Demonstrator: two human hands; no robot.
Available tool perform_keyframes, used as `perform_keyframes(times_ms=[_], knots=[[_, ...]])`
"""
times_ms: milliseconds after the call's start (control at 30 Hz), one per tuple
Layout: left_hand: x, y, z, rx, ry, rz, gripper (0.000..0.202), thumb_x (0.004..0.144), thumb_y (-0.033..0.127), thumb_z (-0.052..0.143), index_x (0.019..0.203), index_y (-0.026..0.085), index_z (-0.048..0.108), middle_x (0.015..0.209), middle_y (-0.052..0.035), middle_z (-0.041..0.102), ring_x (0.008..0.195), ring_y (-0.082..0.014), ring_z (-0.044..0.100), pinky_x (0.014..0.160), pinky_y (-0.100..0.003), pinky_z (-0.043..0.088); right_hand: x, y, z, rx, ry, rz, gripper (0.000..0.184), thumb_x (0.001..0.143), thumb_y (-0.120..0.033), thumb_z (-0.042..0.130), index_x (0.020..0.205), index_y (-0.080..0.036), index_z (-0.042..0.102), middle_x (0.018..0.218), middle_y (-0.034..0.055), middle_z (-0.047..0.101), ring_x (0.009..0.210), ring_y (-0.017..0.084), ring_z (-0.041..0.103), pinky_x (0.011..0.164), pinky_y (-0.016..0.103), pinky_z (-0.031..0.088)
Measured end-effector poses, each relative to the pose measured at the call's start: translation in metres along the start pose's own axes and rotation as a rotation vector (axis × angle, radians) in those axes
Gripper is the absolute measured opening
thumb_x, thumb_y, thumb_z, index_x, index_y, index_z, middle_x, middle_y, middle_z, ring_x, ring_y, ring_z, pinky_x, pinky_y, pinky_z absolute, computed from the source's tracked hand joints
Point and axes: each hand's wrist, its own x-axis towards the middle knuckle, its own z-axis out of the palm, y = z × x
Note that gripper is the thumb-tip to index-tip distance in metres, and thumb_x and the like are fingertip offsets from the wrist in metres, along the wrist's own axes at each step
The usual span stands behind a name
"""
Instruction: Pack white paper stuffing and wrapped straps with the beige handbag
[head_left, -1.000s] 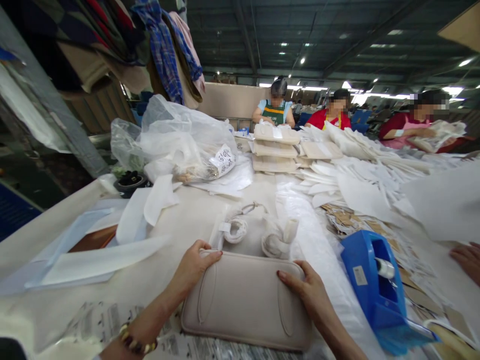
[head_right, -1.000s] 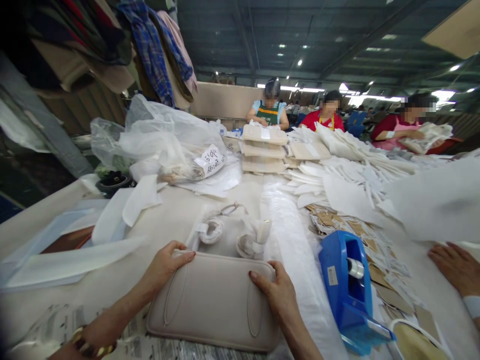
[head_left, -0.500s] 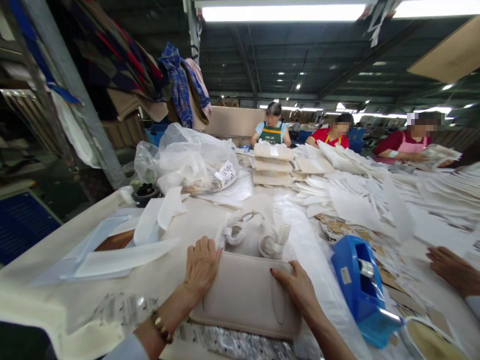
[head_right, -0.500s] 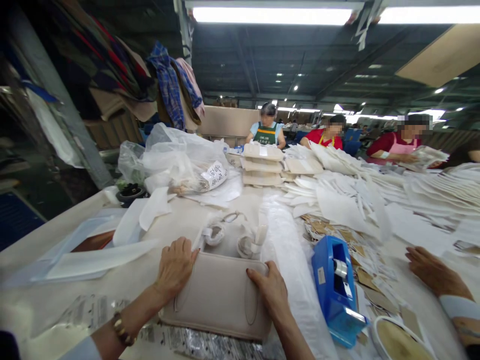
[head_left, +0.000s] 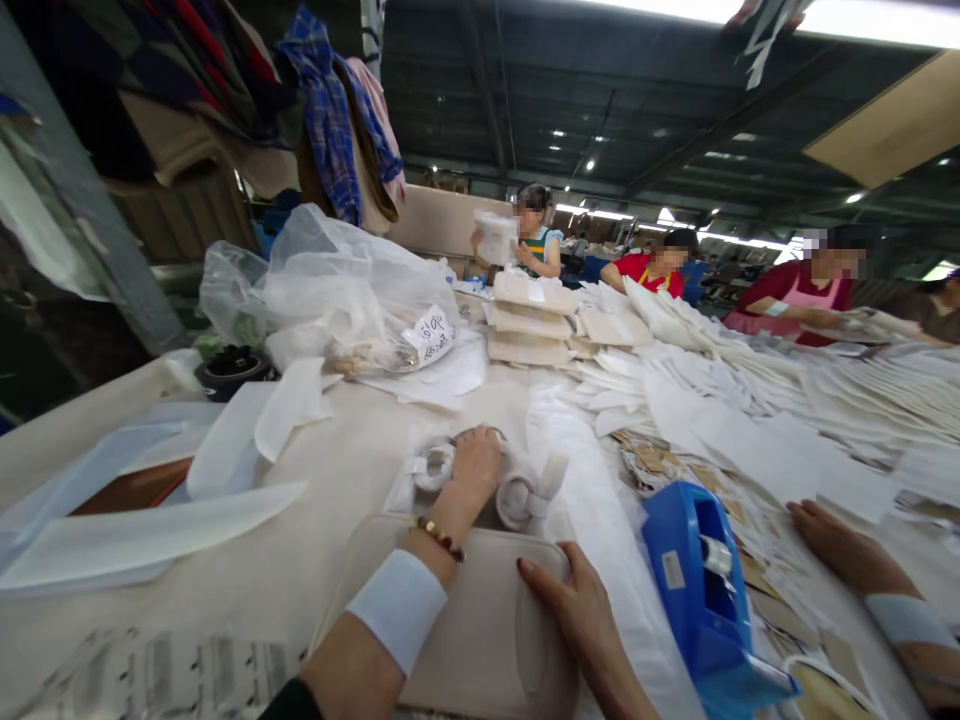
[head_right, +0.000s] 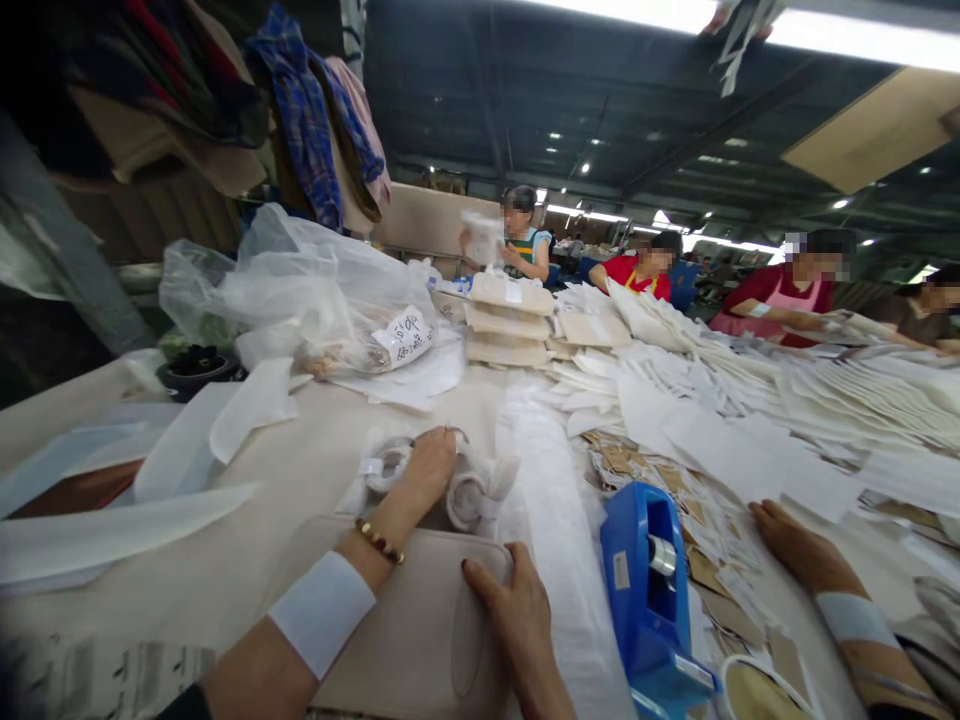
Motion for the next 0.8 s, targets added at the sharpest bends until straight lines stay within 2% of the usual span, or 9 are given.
perform_keyframes(times_ms=[200, 300, 333, 400, 500, 567, 633, 733, 800], knots=[[0.001, 0.001, 0.017, 0.029, -0.064, -0.023, 0.017, 0.089, 0.018, 0.050, 0.103, 0.012, 0.058, 0.104, -0.0065, 0.061, 0.096, -0.0189, 0.059, 0.083, -0.039, 0.050, 0.003, -0.007, -0.011, -0.083, -0.078, 0.055, 0.052, 0.066, -0.062, 0.057, 0.098, -0.021, 0.055, 0.087, 0.0058, 0.067, 0.082, 0.025, 0.062, 0.072, 0.034, 0.043], [0.003, 0.001, 0.020, 0.021, -0.091, -0.022, 0.017, 0.091, 0.014, 0.045, 0.103, 0.011, 0.057, 0.104, -0.0073, 0.061, 0.097, -0.0193, 0.058, 0.084, -0.038, 0.049, 0.014, -0.023, -0.017, -0.148, 0.061, 0.006, 0.061, 0.064, -0.063, 0.057, 0.109, -0.021, 0.053, 0.098, 0.0075, 0.064, 0.083, 0.024, 0.060, 0.072, 0.033, 0.043], [0.003, 0.001, 0.020, 0.018, -0.099, -0.021, 0.018, 0.091, 0.013, 0.043, 0.103, 0.010, 0.056, 0.104, -0.0081, 0.061, 0.098, -0.0197, 0.058, 0.084, -0.038, 0.048, 0.019, -0.030, -0.018, -0.150, 0.104, -0.023, 0.062, 0.064, -0.063, 0.057, 0.108, -0.020, 0.054, 0.098, 0.0076, 0.064, 0.081, 0.023, 0.059, 0.070, 0.032, 0.043], [0.004, 0.001, 0.019, 0.010, -0.115, -0.019, 0.021, 0.091, 0.011, 0.039, 0.104, 0.009, 0.055, 0.104, -0.0100, 0.060, 0.099, -0.0210, 0.058, 0.084, -0.038, 0.047, 0.032, -0.041, -0.017, -0.134, 0.122, -0.065, 0.053, 0.064, -0.062, 0.057, 0.095, -0.018, 0.058, 0.085, 0.0067, 0.064, 0.074, 0.021, 0.057, 0.065, 0.031, 0.041], [0.005, 0.000, 0.018, -0.014, -0.148, -0.012, 0.025, 0.092, 0.010, 0.033, 0.106, 0.008, 0.053, 0.101, -0.0135, 0.061, 0.098, -0.0230, 0.059, 0.084, -0.038, 0.045, 0.048, -0.052, -0.014, 0.049, 0.019, -0.117, 0.041, 0.066, -0.056, 0.059, 0.079, -0.017, 0.060, 0.070, 0.0042, 0.062, 0.067, 0.019, 0.053, 0.062, 0.029, 0.040], [0.005, -0.001, 0.017, -0.038, -0.163, -0.002, 0.028, 0.092, 0.010, 0.030, 0.108, 0.008, 0.052, 0.102, -0.0151, 0.062, 0.099, -0.0239, 0.059, 0.085, -0.038, 0.044, 0.053, -0.053, -0.014, 0.282, -0.078, -0.149, 0.040, 0.066, -0.052, 0.062, 0.085, -0.017, 0.062, 0.075, 0.0038, 0.063, 0.072, 0.019, 0.054, 0.065, 0.028, 0.041], [0.006, -0.002, 0.016, -0.062, -0.175, 0.003, 0.028, 0.091, 0.009, 0.030, 0.109, 0.008, 0.052, 0.103, -0.0156, 0.062, 0.100, -0.0243, 0.059, 0.086, -0.037, 0.044, 0.055, -0.050, -0.014, 0.424, -0.137, -0.137, 0.042, 0.066, -0.050, 0.064, 0.090, -0.016, 0.063, 0.075, 0.0030, 0.063, 0.071, 0.017, 0.054, 0.065, 0.027, 0.041], [0.006, -0.006, 0.015, -0.096, -0.192, 0.004, 0.027, 0.091, 0.008, 0.032, 0.107, 0.009, 0.054, 0.103, -0.0141, 0.063, 0.100, -0.0236, 0.059, 0.087, -0.037, 0.044, 0.055, -0.045, -0.015, 0.423, -0.127, -0.093, 0.043, 0.066, -0.052, 0.064, 0.087, -0.014, 0.064, 0.069, 0.0028, 0.062, 0.065, 0.016, 0.052, 0.061, 0.026, 0.040], [0.006, -0.007, 0.015, -0.118, -0.191, 0.010, 0.027, 0.090, 0.009, 0.034, 0.109, 0.010, 0.054, 0.106, -0.0126, 0.063, 0.101, -0.0231, 0.059, 0.088, -0.037, 0.044, 0.054, -0.046, -0.015, 0.461, -0.157, -0.126, 0.043, 0.069, -0.050, 0.062, 0.092, -0.014, 0.064, 0.076, 0.0037, 0.065, 0.069, 0.017, 0.055, 0.066, 0.027, 0.042]])
